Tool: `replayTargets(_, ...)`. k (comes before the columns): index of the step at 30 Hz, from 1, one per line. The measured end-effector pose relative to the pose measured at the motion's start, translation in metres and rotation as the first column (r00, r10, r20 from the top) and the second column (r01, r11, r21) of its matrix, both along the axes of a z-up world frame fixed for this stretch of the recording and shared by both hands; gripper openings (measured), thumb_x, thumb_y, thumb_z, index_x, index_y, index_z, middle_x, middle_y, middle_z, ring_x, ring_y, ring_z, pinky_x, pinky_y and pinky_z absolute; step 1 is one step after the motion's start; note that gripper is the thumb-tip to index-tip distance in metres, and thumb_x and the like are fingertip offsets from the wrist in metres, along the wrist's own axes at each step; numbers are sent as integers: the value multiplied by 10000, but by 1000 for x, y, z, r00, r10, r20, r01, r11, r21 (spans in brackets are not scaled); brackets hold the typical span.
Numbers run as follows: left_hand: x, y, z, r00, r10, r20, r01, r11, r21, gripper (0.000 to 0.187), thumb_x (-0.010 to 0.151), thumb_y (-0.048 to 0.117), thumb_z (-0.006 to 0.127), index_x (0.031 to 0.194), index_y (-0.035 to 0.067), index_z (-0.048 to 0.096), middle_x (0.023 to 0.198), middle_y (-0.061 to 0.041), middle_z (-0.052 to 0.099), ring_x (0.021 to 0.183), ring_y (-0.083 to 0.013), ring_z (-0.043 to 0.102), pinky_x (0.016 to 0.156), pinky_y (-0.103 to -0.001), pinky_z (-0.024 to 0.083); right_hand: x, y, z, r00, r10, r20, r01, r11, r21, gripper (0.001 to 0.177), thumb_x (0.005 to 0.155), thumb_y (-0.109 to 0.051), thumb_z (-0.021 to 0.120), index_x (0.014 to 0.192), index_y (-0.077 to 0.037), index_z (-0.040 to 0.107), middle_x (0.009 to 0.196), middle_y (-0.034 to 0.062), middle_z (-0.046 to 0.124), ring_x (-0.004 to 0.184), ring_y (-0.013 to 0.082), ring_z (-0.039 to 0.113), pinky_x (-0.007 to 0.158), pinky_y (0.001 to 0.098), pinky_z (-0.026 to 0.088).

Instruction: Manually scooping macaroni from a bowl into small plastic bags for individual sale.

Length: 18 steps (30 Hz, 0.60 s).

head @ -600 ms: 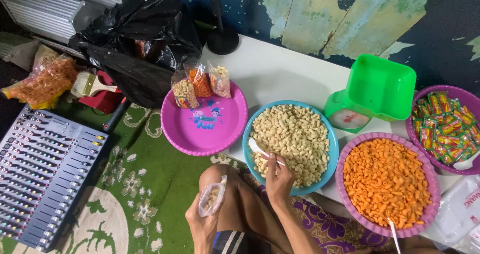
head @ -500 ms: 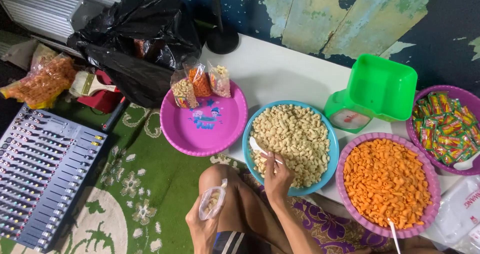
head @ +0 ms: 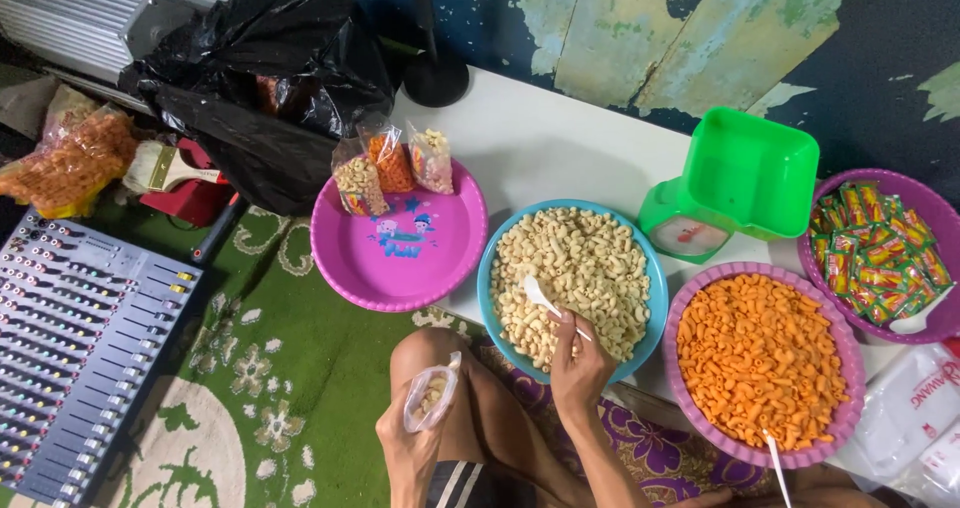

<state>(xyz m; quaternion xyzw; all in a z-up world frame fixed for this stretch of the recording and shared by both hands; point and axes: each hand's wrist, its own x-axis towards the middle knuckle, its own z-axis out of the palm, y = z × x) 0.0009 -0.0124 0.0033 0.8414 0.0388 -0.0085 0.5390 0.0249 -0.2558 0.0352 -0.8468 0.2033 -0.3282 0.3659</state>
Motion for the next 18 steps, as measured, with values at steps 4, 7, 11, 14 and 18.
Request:
replayTargets(4,3,-10,13,1000,-4,-27,3,999,-32,459,765,296,841,1153,68,752,1024,-98,834,873,-203,814,750,-308,678,-12,-13,18,1000,-14,-2,14,987,158,244,1039,-158,564,1112,1,734,942,74,806,593,141,715,463,250,511)
replayTargets(7,7,-16,16,995,-20,101,19,1000,10,385,776,308,832,1080,83,763,932,-49,814,765,-157,777,653,-285,617,-20,-23,33,994,-35,-104,86,834,546,327,1049,-239,559,961,-3,768,710,59,734,524,112,545,516,264,456)
replayTargets(11,22,-22,22,998,-52,44,53,998,-24,433,794,326,807,1137,68,750,941,-82,834,718,-173,795,635,-270,666,-31,-53,23,1000,16,-6,-6,655,755,255,1046,-144,563,979,37,730,783,175,752,615,181,636,482,261,453)
replayTargets(14,43,-32,39,997,-80,-15,79,996,-52,508,796,358,800,1209,75,717,1054,-107,817,826,-202,809,744,-301,687,-39,-83,13,998,60,31,-62,633,772,236,1053,-97,543,1079,54,722,831,184,738,700,198,637,541,273,477)
replayTargets(18,80,-54,82,988,-150,23,151,988,-35,367,886,350,680,1130,95,779,828,-55,807,558,-115,623,560,-253,520,-27,-120,42,968,50,-247,84,861,502,346,1030,-262,578,1235,-56,766,852,62,696,779,136,586,750,300,528)
